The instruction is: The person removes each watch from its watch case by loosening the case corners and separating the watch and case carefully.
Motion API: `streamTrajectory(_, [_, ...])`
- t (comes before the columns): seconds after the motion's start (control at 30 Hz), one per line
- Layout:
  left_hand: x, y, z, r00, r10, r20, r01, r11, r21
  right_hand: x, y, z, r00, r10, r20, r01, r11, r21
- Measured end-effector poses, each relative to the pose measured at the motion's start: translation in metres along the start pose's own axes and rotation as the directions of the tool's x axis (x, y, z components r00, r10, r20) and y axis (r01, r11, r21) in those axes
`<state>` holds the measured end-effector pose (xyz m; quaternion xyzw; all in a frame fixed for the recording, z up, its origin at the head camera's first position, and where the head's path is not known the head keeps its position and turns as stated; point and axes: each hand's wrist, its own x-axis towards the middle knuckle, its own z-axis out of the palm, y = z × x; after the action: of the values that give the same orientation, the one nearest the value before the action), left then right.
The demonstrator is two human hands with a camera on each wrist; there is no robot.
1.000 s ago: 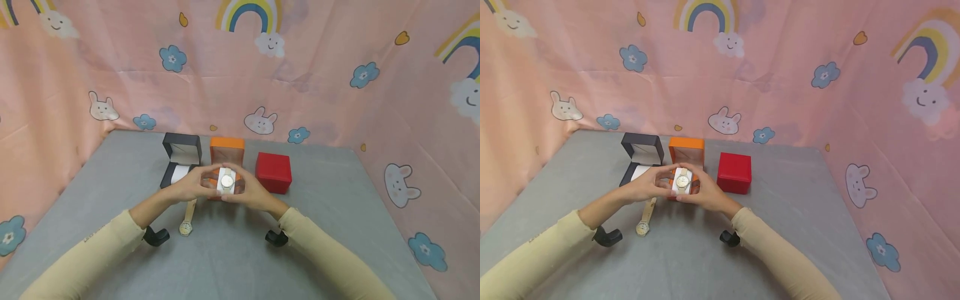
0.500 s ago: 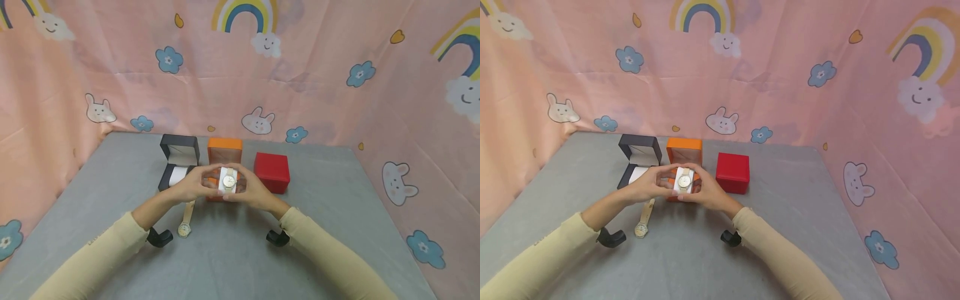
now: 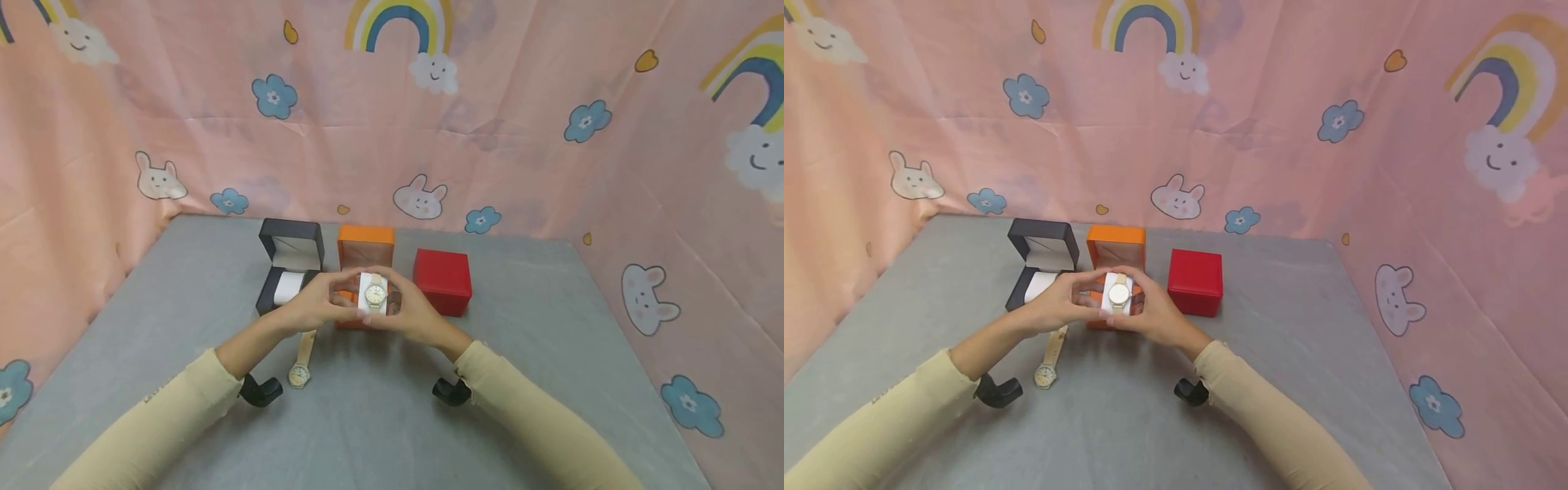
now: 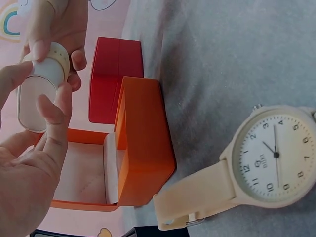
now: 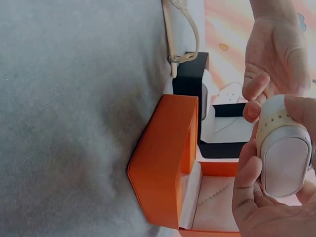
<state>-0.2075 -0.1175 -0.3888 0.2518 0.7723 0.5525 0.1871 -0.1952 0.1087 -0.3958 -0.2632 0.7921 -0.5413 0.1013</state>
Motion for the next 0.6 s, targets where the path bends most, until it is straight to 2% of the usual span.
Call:
streamTrajectory(0.23, [0.001,-0.002,0.001,1.000,0.014,0.014,-0.014,1.000,-0.004,-0.001,0.002,-0.002,1.000,-0.017,0.024,0.017,1.000,0.007])
streamTrajectory(0.37, [0.003,-0.002,0.003,1.000,0.016,0.017,-0.016,1.000,-0.008,-0.002,0.006,-0.005,0.998,-0.018,0.058,0.015,0.999,0.051])
streamTrajectory(0.6, [0.000,-0.001,0.000,0.997,0.060,0.053,-0.059,0.998,-0.024,-0.004,0.008,-0.012,0.993,-0.007,0.114,-0.009,0.990,0.142])
